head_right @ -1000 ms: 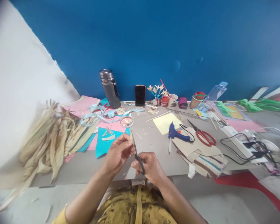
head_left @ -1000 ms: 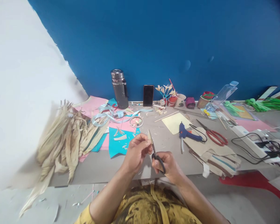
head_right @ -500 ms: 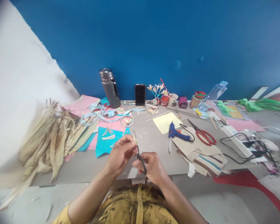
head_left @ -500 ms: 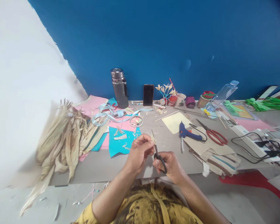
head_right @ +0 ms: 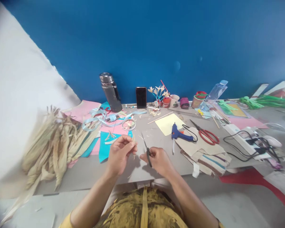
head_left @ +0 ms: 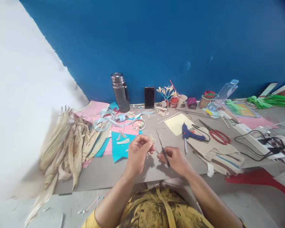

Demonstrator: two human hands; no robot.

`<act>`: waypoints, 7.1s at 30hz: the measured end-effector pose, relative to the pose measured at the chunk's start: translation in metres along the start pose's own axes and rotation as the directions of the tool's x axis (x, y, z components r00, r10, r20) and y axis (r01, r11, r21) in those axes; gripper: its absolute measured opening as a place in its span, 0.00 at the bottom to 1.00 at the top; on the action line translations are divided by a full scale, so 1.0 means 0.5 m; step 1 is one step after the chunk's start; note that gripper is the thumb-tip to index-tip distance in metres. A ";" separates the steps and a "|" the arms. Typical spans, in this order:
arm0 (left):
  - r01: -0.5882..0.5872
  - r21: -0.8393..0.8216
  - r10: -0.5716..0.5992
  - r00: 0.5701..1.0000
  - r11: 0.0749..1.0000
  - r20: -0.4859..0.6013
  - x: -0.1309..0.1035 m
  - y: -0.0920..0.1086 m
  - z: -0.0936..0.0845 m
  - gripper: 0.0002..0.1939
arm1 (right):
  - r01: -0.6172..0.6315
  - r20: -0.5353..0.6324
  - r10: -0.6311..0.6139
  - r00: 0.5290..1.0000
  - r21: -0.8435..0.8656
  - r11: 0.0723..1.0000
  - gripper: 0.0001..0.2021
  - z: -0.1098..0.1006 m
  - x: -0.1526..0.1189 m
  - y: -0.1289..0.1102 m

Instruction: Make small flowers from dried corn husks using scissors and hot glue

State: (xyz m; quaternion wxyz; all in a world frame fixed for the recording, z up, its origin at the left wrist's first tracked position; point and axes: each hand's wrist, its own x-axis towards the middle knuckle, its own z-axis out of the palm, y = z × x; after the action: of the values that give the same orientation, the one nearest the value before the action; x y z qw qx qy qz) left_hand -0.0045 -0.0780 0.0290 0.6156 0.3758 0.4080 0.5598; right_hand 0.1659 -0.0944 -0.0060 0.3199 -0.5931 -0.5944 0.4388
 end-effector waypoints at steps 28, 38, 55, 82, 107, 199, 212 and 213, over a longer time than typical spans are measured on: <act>-0.889 0.459 0.823 0.255 -0.007 0.507 -0.016 -0.011 -0.040 0.13 | 0.217 0.160 -0.160 0.974 -0.856 0.469 0.16 -0.012 0.054 -0.028; -0.414 0.276 0.398 0.910 0.867 0.117 -0.022 -0.027 -0.028 0.03 | 0.097 0.060 -0.077 0.995 -0.542 0.835 0.20 -0.026 0.049 -0.032; 0.148 -0.257 -0.143 0.989 0.955 0.036 -0.010 -0.007 0.008 0.14 | 0.142 0.114 -0.197 0.974 0.368 0.919 0.30 0.041 -0.037 -0.008; 0.159 -0.230 -0.145 0.987 0.960 0.075 -0.017 -0.005 0.002 0.13 | 0.102 0.059 -0.128 0.990 0.329 0.939 0.27 0.050 -0.040 -0.022; 0.140 -0.231 -0.131 0.990 0.963 0.052 -0.003 -0.012 0.018 0.15 | 0.122 0.127 -0.165 0.978 0.296 0.947 0.29 0.015 -0.031 -0.020; -0.547 0.471 0.457 0.837 0.692 0.301 0.014 -0.001 0.010 0.03 | 0.325 0.228 -0.242 0.943 -0.485 0.812 0.07 -0.053 0.050 0.041; 0.249 0.088 -0.264 0.907 0.965 0.329 0.023 -0.004 0.019 0.08 | 0.175 0.022 -0.225 0.974 0.555 0.813 0.17 -0.069 0.014 -0.042; 0.251 0.097 -0.269 0.899 0.963 0.344 0.022 -0.004 0.020 0.09 | 0.166 0.030 -0.222 0.975 0.571 0.804 0.16 -0.068 0.011 -0.043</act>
State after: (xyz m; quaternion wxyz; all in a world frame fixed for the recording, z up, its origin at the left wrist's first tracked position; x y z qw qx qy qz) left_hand 0.0059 -0.0673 0.0298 0.7386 0.4278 0.3508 0.3852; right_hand 0.1867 -0.0823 0.0266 0.4954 -0.3863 -0.5098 0.5877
